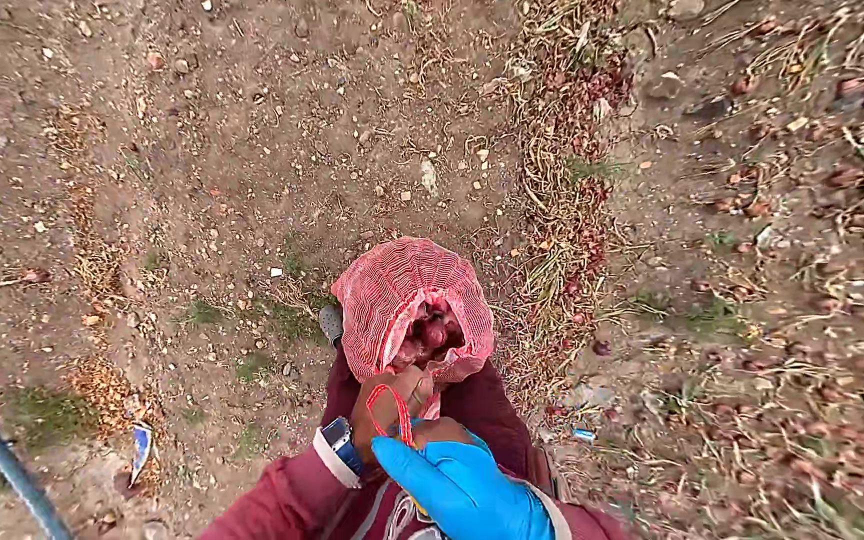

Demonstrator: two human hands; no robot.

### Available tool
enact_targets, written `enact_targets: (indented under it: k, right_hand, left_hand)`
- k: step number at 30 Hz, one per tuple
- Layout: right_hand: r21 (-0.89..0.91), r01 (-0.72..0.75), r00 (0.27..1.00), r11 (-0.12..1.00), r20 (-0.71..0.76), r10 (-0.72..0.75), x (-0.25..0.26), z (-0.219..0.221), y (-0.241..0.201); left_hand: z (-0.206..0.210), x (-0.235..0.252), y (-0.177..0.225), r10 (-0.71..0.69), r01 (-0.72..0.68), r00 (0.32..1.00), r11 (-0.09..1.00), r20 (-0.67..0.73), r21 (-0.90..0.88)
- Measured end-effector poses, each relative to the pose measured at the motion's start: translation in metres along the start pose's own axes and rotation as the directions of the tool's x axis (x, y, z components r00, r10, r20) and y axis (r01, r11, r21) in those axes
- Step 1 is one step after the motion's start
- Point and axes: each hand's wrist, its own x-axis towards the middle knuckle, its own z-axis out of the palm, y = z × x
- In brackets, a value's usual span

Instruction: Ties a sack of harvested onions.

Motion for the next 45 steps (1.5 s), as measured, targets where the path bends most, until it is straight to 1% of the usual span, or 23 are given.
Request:
enact_targets:
  k: [1, 2, 3, 4, 5, 7, 8, 10, 11, 13, 16, 18, 19, 20, 22, 24, 26, 29, 31, 34, 37, 41, 45]
  right_hand:
    - [0.023, 0.022, 0.999, 0.999, -0.040, -0.021, -0.009, -0.008, 0.018]
    - [0.024, 0.022, 0.994, 0.999, -0.106, -0.020, -0.021, -0.019, 0.042]
    - [0.013, -0.028, 0.984, 1.000, -0.175, 0.030, -0.034, -0.035, 0.071]
    - [0.020, -0.121, 0.962, 0.992, -0.244, 0.122, -0.050, -0.055, 0.107]
    - [0.084, -0.227, 0.924, 0.970, -0.297, 0.242, -0.066, -0.075, 0.145]
    - [0.354, -0.360, 0.826, 0.863, -0.310, 0.471, -0.098, -0.098, 0.182]
    - [0.438, -0.359, 0.793, 0.824, -0.322, 0.516, -0.096, -0.112, 0.187]
    - [0.518, -0.231, 0.818, 0.823, -0.355, 0.453, -0.070, -0.138, 0.193]
    - [0.561, -0.191, 0.837, 0.806, -0.336, 0.432, -0.077, -0.135, 0.193]
    - [0.607, -0.180, 0.855, 0.774, -0.293, 0.428, -0.105, -0.123, 0.197]
    - [0.564, -0.128, 0.812, 0.816, -0.413, 0.413, -0.098, -0.129, 0.215]
    - [0.564, -0.121, 0.763, 0.817, -0.473, 0.440, -0.107, -0.116, 0.216]
    - [0.550, -0.106, 0.741, 0.828, -0.511, 0.435, -0.107, -0.112, 0.218]
    - [0.520, -0.096, 0.715, 0.849, -0.558, 0.422, -0.105, -0.110, 0.220]
    - [0.468, -0.061, 0.641, 0.882, -0.658, 0.394, -0.105, -0.108, 0.218]
    - [0.477, 0.021, 0.552, 0.879, -0.738, 0.388, -0.105, -0.112, 0.210]
    - [0.496, 0.073, 0.514, 0.865, -0.762, 0.393, -0.108, -0.118, 0.211]
    - [0.548, 0.097, 0.517, 0.831, -0.741, 0.429, -0.109, -0.125, 0.217]
    - [0.572, 0.086, 0.524, 0.816, -0.722, 0.451, -0.105, -0.130, 0.220]
    - [0.573, 0.133, 0.520, 0.808, -0.735, 0.435, -0.097, -0.131, 0.237]
    - [0.649, 0.144, 0.474, 0.747, -0.708, 0.523, -0.090, -0.137, 0.228]
    - [0.680, 0.311, 0.471, 0.664, -0.717, 0.514, -0.083, -0.133, 0.254]
    - [0.772, 0.305, 0.448, 0.557, -0.633, 0.632, -0.079, -0.146, 0.239]
  left_hand:
    - [0.029, 0.008, -0.017, 0.167, -0.142, 0.966, 0.980, -0.197, 0.137]
    - [0.057, 0.026, -0.026, 0.275, -0.195, 0.910, 0.945, -0.310, 0.264]
    - [0.081, 0.051, -0.024, 0.305, -0.183, 0.897, 0.915, -0.321, 0.359]
    - [0.101, 0.081, -0.008, 0.252, -0.132, 0.935, 0.900, -0.248, 0.416]
    - [0.115, 0.108, 0.020, 0.103, -0.056, 0.991, 0.901, -0.087, 0.430]
    - [0.144, 0.128, 0.059, -0.044, -0.001, 0.995, 0.905, 0.094, 0.426]
    - [0.147, 0.136, 0.065, -0.029, -0.017, 0.994, 0.909, 0.105, 0.416]
    - [0.123, 0.157, 0.059, 0.042, -0.088, 0.991, 0.922, 0.128, 0.377]
    - [0.120, 0.146, 0.049, 0.026, -0.077, 0.987, 0.946, 0.161, 0.314]
    - [0.121, 0.110, 0.027, -0.006, -0.020, 0.985, 0.988, 0.170, 0.151]
    - [0.086, 0.130, 0.000, -0.007, 0.024, 0.996, 0.983, 0.090, -0.184]
    - [0.091, 0.126, -0.012, -0.183, 0.162, 0.983, 0.915, -0.024, -0.370]
    - [0.098, 0.131, -0.013, -0.311, 0.242, 0.943, 0.887, -0.122, -0.393]
    - [0.104, 0.141, -0.012, -0.409, 0.307, 0.891, 0.863, -0.197, -0.401]
    - [0.118, 0.157, -0.006, -0.491, 0.380, 0.830, 0.845, -0.265, -0.376]
    - [0.124, 0.172, 0.005, -0.504, 0.434, 0.825, 0.854, -0.255, -0.286]
    - [0.125, 0.177, 0.018, -0.489, 0.453, 0.844, 0.870, -0.220, -0.193]
    - [0.122, 0.183, 0.033, -0.453, 0.447, 0.867, 0.891, -0.207, -0.078]
    - [0.121, 0.189, 0.034, -0.463, 0.460, 0.864, 0.886, -0.198, -0.067]
    - [0.123, 0.191, 0.020, -0.458, 0.404, 0.870, 0.874, -0.180, -0.270]
    - [0.124, 0.191, 0.009, -0.451, 0.350, 0.877, 0.835, -0.165, -0.424]
    - [0.123, 0.190, 0.010, -0.435, 0.361, 0.891, 0.853, -0.130, -0.377]
    - [0.125, 0.193, 0.005, -0.417, 0.364, 0.901, 0.876, -0.118, -0.318]
